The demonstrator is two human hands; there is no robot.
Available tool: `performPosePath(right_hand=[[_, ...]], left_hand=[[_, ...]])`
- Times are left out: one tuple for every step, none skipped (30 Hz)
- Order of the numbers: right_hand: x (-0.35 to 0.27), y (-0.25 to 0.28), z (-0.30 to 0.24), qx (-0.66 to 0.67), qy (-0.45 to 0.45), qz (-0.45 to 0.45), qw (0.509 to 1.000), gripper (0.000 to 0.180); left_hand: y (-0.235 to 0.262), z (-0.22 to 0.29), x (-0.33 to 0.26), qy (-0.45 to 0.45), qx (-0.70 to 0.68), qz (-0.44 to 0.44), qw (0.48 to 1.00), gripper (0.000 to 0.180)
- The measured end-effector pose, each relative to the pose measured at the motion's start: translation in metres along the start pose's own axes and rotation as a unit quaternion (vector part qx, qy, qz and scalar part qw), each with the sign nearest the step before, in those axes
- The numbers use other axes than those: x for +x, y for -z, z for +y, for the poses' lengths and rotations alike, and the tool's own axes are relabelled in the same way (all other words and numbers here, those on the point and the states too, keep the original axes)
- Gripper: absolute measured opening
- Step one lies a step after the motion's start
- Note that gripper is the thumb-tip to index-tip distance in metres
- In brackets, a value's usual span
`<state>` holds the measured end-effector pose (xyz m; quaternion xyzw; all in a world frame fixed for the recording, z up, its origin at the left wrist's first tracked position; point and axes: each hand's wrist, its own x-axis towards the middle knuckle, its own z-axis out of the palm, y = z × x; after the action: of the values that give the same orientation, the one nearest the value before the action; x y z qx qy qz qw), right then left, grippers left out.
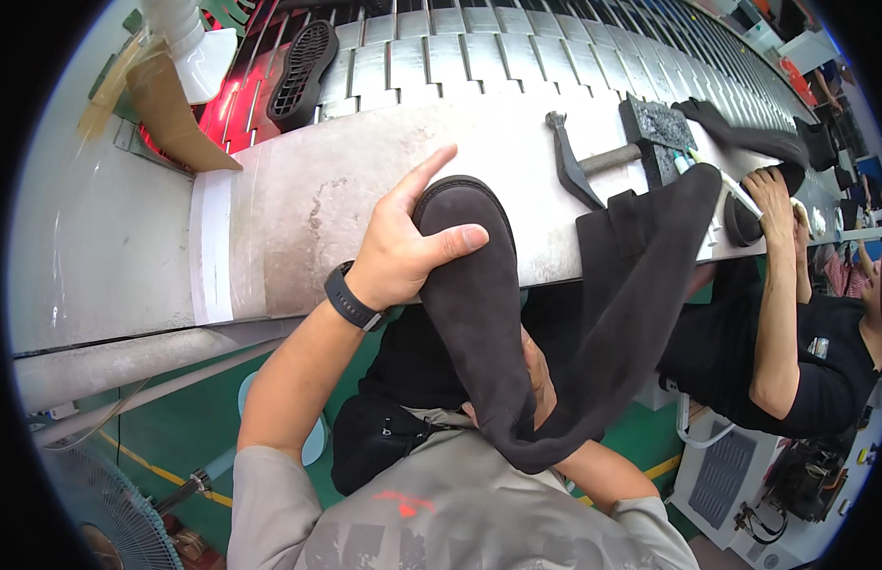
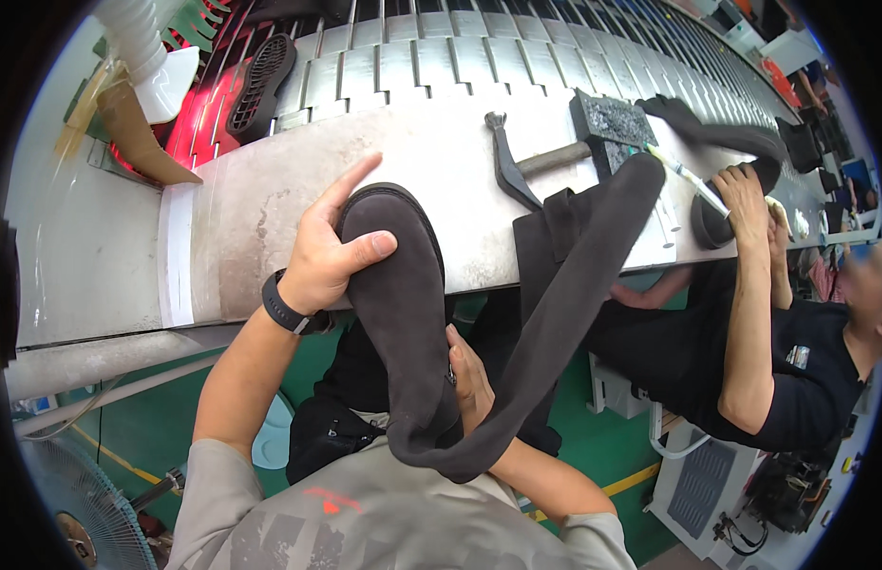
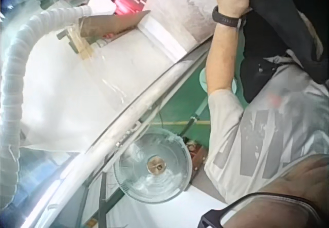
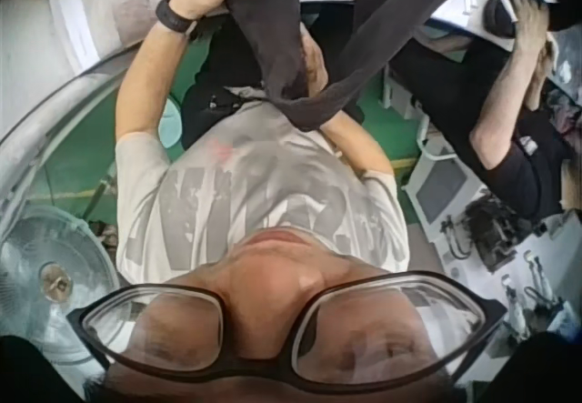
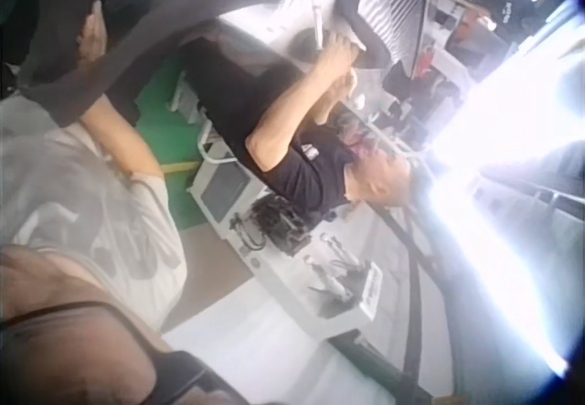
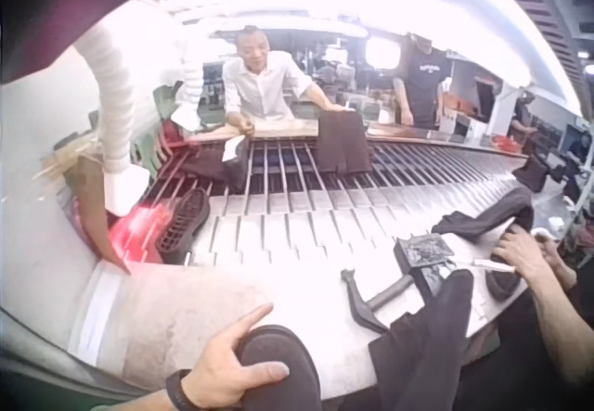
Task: The person rubs the side and heel area of a black boot by hand, pulls at the material near the sole, and runs their fingers along the seams. They then pick up a rubber sole from the conveyor belt.
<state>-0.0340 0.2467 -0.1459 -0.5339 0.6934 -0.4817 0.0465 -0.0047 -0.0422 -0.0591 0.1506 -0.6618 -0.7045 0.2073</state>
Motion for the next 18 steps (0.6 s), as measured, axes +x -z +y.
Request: performPosePath(right_hand=[[0.006,0.005,-0.003,-0.006,0.008,0.002,1.0,0.107],[0.012,0.011,-0.007,-0.013,0.017,0.003,1.0,0.1],[0.019,0.018,-0.013,-0.018,0.025,0.002,1.0,0.1],[0.029,0.029,-0.021,-0.059,0.038,-0.024,0.997,0.1],[0.04,0.042,-0.034,-0.098,0.051,-0.051,0.993,0.1],[0.049,0.053,-0.049,-0.138,0.061,-0.078,0.985,0.1],[0.059,0.061,-0.06,-0.179,0.072,-0.104,0.976,0.1],[0.068,0.064,-0.07,-0.217,0.083,-0.13,0.964,0.1],[0.08,0.068,-0.075,-0.241,0.093,-0.142,0.956,0.099],[0.095,0.072,-0.077,-0.252,0.102,-0.143,0.952,0.097],[0.111,0.072,-0.078,-0.255,0.11,-0.133,0.952,0.096],[0.128,0.069,-0.077,-0.249,0.115,-0.118,0.954,0.094],[0.146,0.063,-0.077,-0.235,0.12,-0.11,0.958,0.093],[0.159,0.053,-0.079,-0.218,0.129,-0.103,0.962,0.091],[0.165,0.04,-0.081,-0.195,0.14,-0.106,0.965,0.089],[0.168,0.028,-0.084,-0.175,0.151,-0.111,0.967,0.088],[0.167,0.018,-0.086,-0.158,0.163,-0.122,0.966,0.086],[0.16,0.007,-0.086,-0.137,0.177,-0.138,0.965,0.085]], left_hand=[[0.002,0.002,-0.001,-0.008,-0.003,0.001,1.0,0.096],[0.003,0.005,-0.002,0.01,-0.035,0.016,0.999,0.085],[0.005,0.007,-0.004,0.028,-0.068,0.031,0.997,0.075],[0.008,0.008,-0.004,0.019,-0.071,0.031,0.997,0.075],[0.011,0.011,-0.006,0.037,-0.145,0.055,0.987,0.069],[0.013,0.013,-0.01,0.057,-0.22,0.077,0.971,0.063],[0.016,0.017,-0.01,0.07,-0.241,0.095,0.963,0.06],[0.02,0.023,-0.01,0.064,-0.244,0.096,0.963,0.06],[0.026,0.028,-0.01,0.063,-0.259,0.102,0.958,0.059],[0.03,0.031,-0.009,0.063,-0.275,0.106,0.954,0.057],[0.041,0.035,-0.007,0.059,-0.278,0.107,0.953,0.057],[0.057,0.038,-0.002,0.015,-0.213,0.068,0.975,0.058],[0.071,0.037,0.003,-0.026,-0.145,0.032,0.989,0.059],[0.082,0.034,0.011,-0.025,-0.147,0.04,0.988,0.059],[0.094,0.028,0.023,-0.068,-0.045,0.004,0.997,0.062],[0.104,0.021,0.032,-0.11,0.057,-0.036,0.992,0.066],[0.105,0.016,0.04,-0.093,0.072,-0.064,0.991,0.07],[0.104,0.012,0.045,-0.09,0.067,-0.063,0.992,0.07]])
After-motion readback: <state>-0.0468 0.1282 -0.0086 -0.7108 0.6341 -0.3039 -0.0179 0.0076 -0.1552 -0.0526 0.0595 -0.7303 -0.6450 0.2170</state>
